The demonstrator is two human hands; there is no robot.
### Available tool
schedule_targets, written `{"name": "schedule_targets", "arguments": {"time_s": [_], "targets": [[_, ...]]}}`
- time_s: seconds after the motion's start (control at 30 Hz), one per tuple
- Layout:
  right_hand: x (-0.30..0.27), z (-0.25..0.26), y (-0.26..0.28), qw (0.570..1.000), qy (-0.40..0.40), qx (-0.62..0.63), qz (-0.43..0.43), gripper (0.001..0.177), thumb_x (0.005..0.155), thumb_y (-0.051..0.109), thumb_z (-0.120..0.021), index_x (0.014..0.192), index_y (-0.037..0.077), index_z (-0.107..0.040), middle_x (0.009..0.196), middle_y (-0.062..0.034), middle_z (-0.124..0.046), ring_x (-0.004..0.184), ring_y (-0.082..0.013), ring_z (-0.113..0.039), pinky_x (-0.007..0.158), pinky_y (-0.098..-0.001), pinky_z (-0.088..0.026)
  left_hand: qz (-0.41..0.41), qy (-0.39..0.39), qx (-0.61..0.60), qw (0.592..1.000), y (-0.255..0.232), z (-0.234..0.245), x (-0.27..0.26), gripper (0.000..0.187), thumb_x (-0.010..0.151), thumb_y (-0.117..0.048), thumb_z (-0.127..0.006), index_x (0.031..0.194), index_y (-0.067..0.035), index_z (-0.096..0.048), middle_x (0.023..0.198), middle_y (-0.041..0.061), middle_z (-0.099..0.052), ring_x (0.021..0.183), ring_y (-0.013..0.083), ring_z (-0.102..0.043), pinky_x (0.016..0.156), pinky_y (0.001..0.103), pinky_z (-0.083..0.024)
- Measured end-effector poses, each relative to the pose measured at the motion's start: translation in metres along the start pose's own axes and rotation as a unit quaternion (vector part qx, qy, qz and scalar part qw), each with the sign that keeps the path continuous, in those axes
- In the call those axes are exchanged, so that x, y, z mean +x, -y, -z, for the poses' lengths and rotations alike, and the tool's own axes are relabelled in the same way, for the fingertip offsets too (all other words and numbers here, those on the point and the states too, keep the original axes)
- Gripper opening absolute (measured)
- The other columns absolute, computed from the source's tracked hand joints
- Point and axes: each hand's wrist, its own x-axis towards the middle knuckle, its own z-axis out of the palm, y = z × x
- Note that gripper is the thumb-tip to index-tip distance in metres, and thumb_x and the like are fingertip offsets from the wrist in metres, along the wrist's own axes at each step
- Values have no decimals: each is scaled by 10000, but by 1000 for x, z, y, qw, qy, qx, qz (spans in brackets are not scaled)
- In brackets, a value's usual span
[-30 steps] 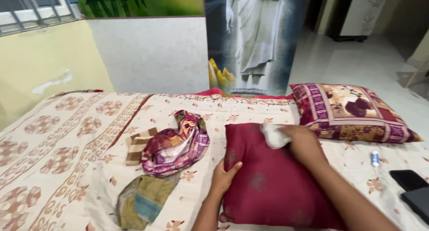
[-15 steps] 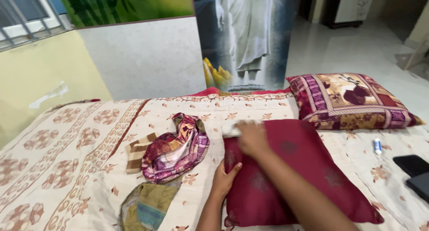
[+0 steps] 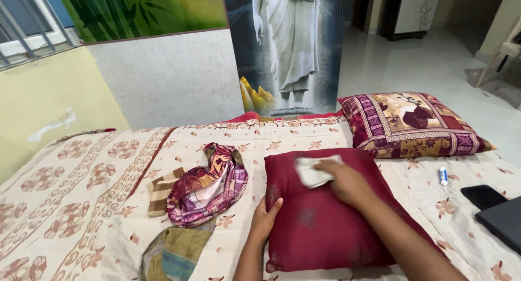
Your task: The person wipes a maroon pillow with a white cloth, then places a patterned pillowcase over it and smooths the surface. The pillow remains on the bed after the case is fitted.
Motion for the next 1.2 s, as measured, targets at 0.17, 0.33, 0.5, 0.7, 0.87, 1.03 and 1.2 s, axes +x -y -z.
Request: {"name": "schedule_targets", "arguments": {"time_s": [0.17, 0.33, 0.5, 0.7, 0.87, 1.03, 1.2], "targets": [[-26, 5, -2, 988, -68, -134, -32, 682, 727, -56, -515, 1356, 178, -640, 1493, -183, -499, 1401, -365, -452, 1152, -467, -335, 4, -15, 37, 999, 9, 1, 12, 571, 952, -433, -645, 1389, -67, -605, 1249, 79, -723, 1148, 176, -651, 1012, 309, -479], [-56, -54, 85, 983, 57, -145, 100, 613, 758, 104, -567, 1360, 200, -635, 1531, -136, -482, 1436, -355, -366, 1176, -574, -232, 27, 11, -18, 999, 39, 17, 16, 577, 994, -430, -500, 1434, -60, -548, 1304, 99, -686, 1198, 190, -644, 1042, 331, -482], [-107, -70, 126, 941, 80, -73, 320, 465, 854, 134, -575, 1312, 150, -654, 1496, -179, -512, 1435, -404, -366, 1165, -613, -220, -32, 44, 45, 997, 42, 47, -6, 623, 1023, -453, -477, 1489, -40, -466, 1504, 116, -532, 1368, 190, -525, 1154, 354, -393], [-139, -20, 54, 954, -6, -53, 295, 525, 820, 112, -595, 1339, 161, -663, 1498, -161, -540, 1386, -375, -476, 1114, -504, -340, 209, -2, 26, 977, 3, 24, -39, 713, 982, -515, -569, 1565, -135, -419, 1480, 183, -508, 1306, 414, -453, 1133, 526, -370], [-148, 30, 14, 985, -159, -63, -1, 714, 620, -66, -518, 1266, 195, -673, 1425, -107, -605, 1334, -339, -573, 1123, -459, -439, 123, 51, -26, 991, -41, 1, -73, 796, 870, -573, -628, 1474, -72, -496, 1362, 167, -665, 1230, 336, -637, 1003, 453, -506], [-158, 11, 37, 962, -216, -151, 76, 706, 636, 26, -573, 1329, 157, -600, 1432, -187, -520, 1340, -408, -458, 1087, -568, -350, 102, 125, 11, 987, -71, -21, -102, 1000, 748, -331, -839, 1569, -164, -294, 1457, 74, -563, 1322, 234, -555, 1093, 403, -465], [-162, 12, 33, 976, -118, -157, 97, 733, 675, 46, -576, 1390, 205, -576, 1495, -146, -490, 1400, -364, -405, 1110, -566, -322, 142, 155, 71, 975, -99, -9, -69, 1016, 676, -207, -889, 1521, -101, -335, 1396, 130, -642, 1235, 268, -652, 1025, 438, -559]]}}
